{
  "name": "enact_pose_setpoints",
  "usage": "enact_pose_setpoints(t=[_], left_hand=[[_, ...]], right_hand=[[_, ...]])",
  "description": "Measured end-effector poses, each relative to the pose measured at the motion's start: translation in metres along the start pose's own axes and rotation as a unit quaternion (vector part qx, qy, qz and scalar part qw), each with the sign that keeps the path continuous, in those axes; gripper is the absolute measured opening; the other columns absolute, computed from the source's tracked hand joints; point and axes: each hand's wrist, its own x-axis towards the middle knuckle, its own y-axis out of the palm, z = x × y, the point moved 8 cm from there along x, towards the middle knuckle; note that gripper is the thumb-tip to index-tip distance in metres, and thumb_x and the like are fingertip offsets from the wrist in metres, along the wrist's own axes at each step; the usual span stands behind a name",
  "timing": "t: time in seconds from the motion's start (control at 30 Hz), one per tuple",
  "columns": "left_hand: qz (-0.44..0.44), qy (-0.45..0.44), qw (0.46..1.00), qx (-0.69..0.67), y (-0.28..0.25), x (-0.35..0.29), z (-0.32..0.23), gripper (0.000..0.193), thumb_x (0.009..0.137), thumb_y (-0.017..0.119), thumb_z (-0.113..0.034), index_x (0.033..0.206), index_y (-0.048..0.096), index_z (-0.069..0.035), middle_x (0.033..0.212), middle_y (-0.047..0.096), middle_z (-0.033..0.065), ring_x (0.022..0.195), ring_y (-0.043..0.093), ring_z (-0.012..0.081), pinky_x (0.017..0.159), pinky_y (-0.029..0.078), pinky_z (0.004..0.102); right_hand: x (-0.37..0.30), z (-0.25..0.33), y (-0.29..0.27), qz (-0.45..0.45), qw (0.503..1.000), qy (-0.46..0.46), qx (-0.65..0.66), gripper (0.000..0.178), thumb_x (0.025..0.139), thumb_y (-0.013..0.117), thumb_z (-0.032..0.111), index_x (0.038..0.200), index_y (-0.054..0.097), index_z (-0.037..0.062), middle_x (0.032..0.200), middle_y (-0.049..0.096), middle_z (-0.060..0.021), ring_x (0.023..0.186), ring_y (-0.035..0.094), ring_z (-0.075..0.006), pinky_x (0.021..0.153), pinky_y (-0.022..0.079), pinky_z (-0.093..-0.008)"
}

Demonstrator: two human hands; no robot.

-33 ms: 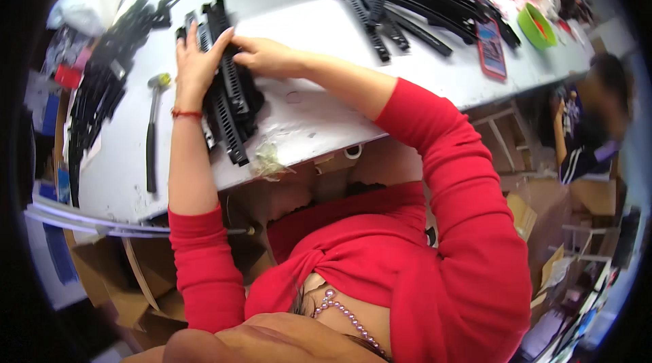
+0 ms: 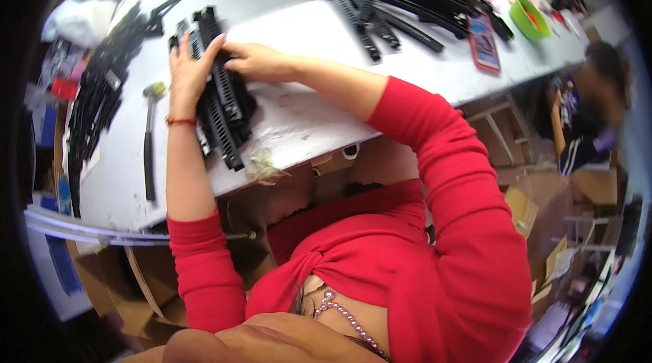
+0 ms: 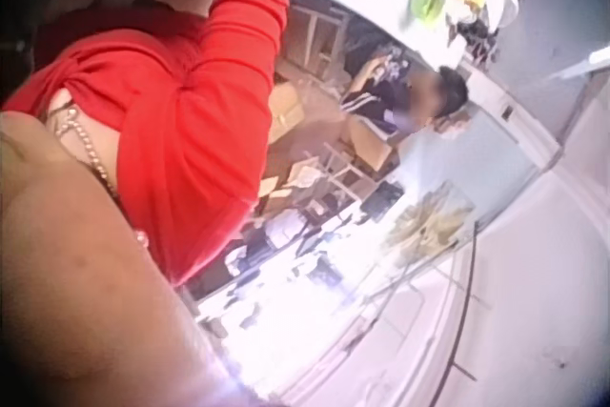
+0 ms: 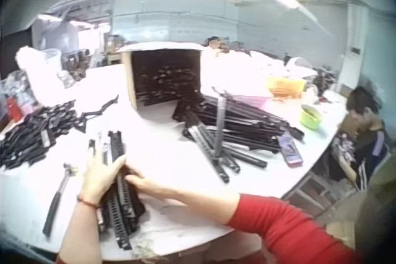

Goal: Manually assemble black plastic toy or machine parts using a small hammer to snap components together.

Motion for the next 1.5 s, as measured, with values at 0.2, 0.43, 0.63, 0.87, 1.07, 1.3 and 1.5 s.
enact_pose_setpoints(t=[0.2, 0.43, 0.63, 0.87, 1.07, 1.3, 1.5], left_hand=[[0.041, -0.010, 0.999, 0.013, 0.013, 0.009, -0.003, 0.093, 0.074, 0.064, -0.073, 0.149, 0.043, -0.023, 0.155, 0.027, 0.0268, 0.145, 0.027, 0.0384, 0.109, 0.022, 0.0667], [0.049, -0.051, 0.997, 0.029, -0.005, -0.005, -0.012, 0.089, 0.075, 0.064, -0.069, 0.147, 0.045, -0.022, 0.157, 0.025, 0.0242, 0.147, 0.022, 0.0361, 0.111, 0.021, 0.0657], [0.051, -0.060, 0.996, 0.034, -0.006, -0.005, -0.007, 0.087, 0.076, 0.064, -0.068, 0.147, 0.045, -0.022, 0.157, 0.025, 0.0236, 0.147, 0.022, 0.0366, 0.111, 0.021, 0.0653], [0.041, -0.049, 0.998, 0.023, -0.003, -0.005, -0.010, 0.088, 0.075, 0.064, -0.068, 0.147, 0.046, -0.021, 0.156, 0.027, 0.0244, 0.146, 0.024, 0.0376, 0.111, 0.021, 0.0661], [0.042, -0.056, 0.997, 0.026, -0.005, -0.008, -0.009, 0.089, 0.075, 0.064, -0.069, 0.147, 0.046, -0.020, 0.156, 0.026, 0.0247, 0.146, 0.024, 0.0368, 0.111, 0.020, 0.0663], [0.038, -0.047, 0.998, 0.021, -0.002, -0.005, -0.009, 0.090, 0.075, 0.064, -0.070, 0.147, 0.046, -0.019, 0.156, 0.027, 0.0250, 0.146, 0.024, 0.0369, 0.111, 0.021, 0.0665], [0.032, -0.046, 0.998, 0.012, -0.004, -0.006, -0.007, 0.091, 0.074, 0.063, -0.070, 0.147, 0.046, -0.019, 0.155, 0.028, 0.0257, 0.147, 0.023, 0.0370, 0.110, 0.021, 0.0680]], right_hand=[[0.003, -0.033, -0.034, -0.072, 0.975, 0.035, 0.205, 0.037, 0.095, 0.061, 0.013, 0.128, 0.052, -0.0010, 0.125, 0.059, -0.0172, 0.112, 0.061, -0.0204, 0.095, 0.051, -0.0325], [-0.092, 0.070, -0.185, -0.440, 0.729, -0.086, -0.517, 0.026, 0.086, 0.069, 0.027, 0.108, 0.068, 0.0121, 0.111, 0.066, -0.0127, 0.105, 0.061, -0.0291, 0.089, 0.052, -0.0416], [-0.100, -0.004, -0.276, -0.412, 0.736, 0.199, -0.500, 0.061, 0.078, 0.072, 0.046, 0.114, 0.063, -0.0028, 0.111, 0.066, -0.0237, 0.108, 0.064, -0.0367, 0.090, 0.052, -0.0434], [-0.116, 0.000, -0.270, -0.454, 0.777, 0.118, -0.419, 0.053, 0.081, 0.071, 0.031, 0.123, 0.058, 0.0001, 0.112, 0.067, -0.0233, 0.107, 0.065, -0.0361, 0.094, 0.050, -0.0414], [-0.125, 0.038, -0.204, -0.447, 0.732, -0.015, -0.514, 0.050, 0.090, 0.065, 0.012, 0.136, 0.048, 0.0135, 0.107, 0.064, -0.0216, 0.092, 0.066, -0.0386, 0.082, 0.053, -0.0446], [-0.122, 0.036, -0.189, -0.422, 0.725, -0.014, -0.545, 0.054, 0.091, 0.064, 0.014, 0.142, 0.046, 0.0180, 0.106, 0.063, -0.0210, 0.091, 0.066, -0.0383, 0.081, 0.053, -0.0442], [-0.125, 0.037, -0.209, -0.448, 0.755, 0.015, -0.479, 0.043, 0.096, 0.058, 0.028, 0.129, 0.055, -0.0008, 0.107, 0.066, -0.0265, 0.099, 0.064, -0.0428, 0.089, 0.050, -0.0441]])
